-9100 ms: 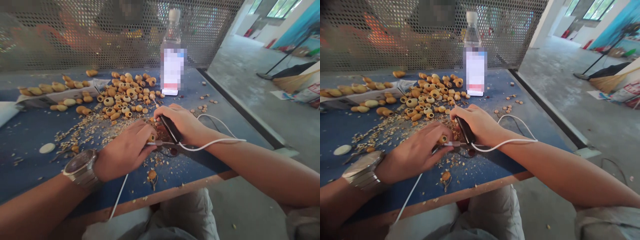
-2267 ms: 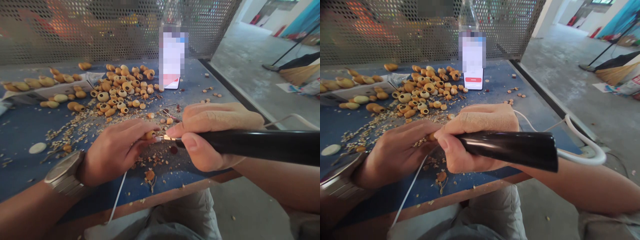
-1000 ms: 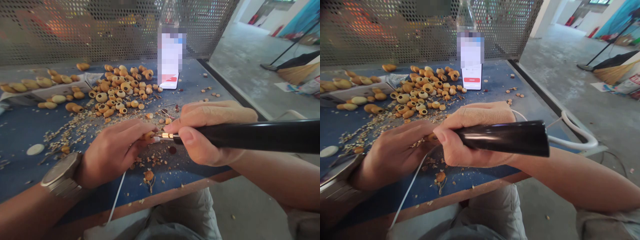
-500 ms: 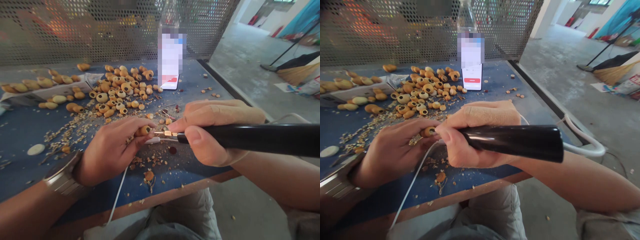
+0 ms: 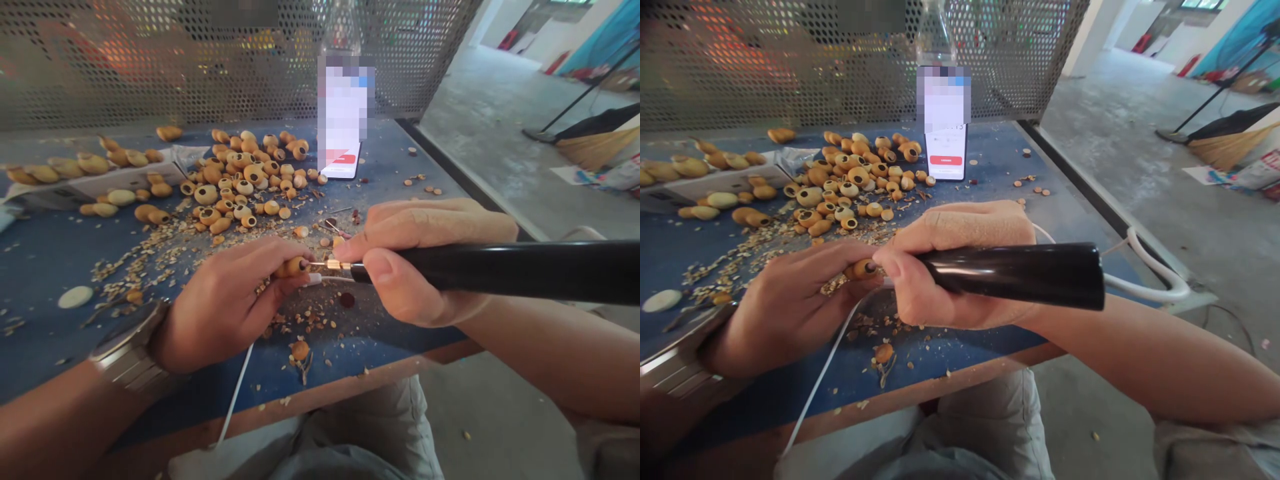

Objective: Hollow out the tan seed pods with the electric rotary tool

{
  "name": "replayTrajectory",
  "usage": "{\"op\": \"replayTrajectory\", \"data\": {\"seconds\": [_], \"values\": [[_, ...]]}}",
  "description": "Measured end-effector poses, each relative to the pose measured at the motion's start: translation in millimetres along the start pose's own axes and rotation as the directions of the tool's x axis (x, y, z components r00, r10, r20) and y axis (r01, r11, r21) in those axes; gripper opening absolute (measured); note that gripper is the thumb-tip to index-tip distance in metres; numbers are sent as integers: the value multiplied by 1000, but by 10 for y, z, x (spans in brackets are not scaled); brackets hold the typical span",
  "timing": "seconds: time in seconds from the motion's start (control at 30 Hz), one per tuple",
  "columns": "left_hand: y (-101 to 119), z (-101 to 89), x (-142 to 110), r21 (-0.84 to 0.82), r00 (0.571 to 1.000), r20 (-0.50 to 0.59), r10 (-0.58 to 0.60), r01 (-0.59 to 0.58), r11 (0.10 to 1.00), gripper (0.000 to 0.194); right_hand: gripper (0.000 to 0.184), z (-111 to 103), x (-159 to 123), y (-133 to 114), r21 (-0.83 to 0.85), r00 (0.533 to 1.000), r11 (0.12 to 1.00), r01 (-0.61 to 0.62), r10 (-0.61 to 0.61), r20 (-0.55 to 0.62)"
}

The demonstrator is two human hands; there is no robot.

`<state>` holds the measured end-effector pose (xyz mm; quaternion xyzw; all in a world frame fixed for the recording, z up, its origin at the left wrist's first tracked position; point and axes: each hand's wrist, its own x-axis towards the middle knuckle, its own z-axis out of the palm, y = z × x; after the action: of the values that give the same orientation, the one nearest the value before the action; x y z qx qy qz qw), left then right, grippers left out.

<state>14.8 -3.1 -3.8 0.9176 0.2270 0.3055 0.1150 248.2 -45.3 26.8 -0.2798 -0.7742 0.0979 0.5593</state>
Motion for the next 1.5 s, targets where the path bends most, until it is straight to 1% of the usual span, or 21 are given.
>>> {"op": "replayTrajectory", "data": {"seconds": [0.13,0.33,0.63,0.87,1.03,1.27,1.4,1.5], "values": [[8,-8,4,1,1000,11,5,-5,1000,13,10,-2,4,1,14,1000,1000,1,-1,-2],[11,1,10,-7,1000,12,8,-8,1000,13,13,-7,11,-30,-21,1000,1000,-7,7,14],[-10,-13,2,3,1000,10,19,-19,1000,17,13,1,9,-27,9,1000,1000,-2,2,16],[-9,-15,-6,42,999,21,28,-29,999,22,12,9,-3,-59,-15,999,999,-50,50,18],[-29,-26,-19,47,1000,20,22,-23,999,25,10,-1,-9,-48,8,999,1000,-19,19,28],[-1,-17,7,9,999,24,30,-30,1000,19,8,1,-22,-46,-7,999,999,-32,33,31],[1,-8,22,-12,999,23,35,-35,999,18,8,-3,-17,-32,12,999,1000,6,-6,34],[-12,-2,18,-14,999,28,26,-26,1000,17,8,-11,-11,-26,10,998,1000,8,-9,54]]}}
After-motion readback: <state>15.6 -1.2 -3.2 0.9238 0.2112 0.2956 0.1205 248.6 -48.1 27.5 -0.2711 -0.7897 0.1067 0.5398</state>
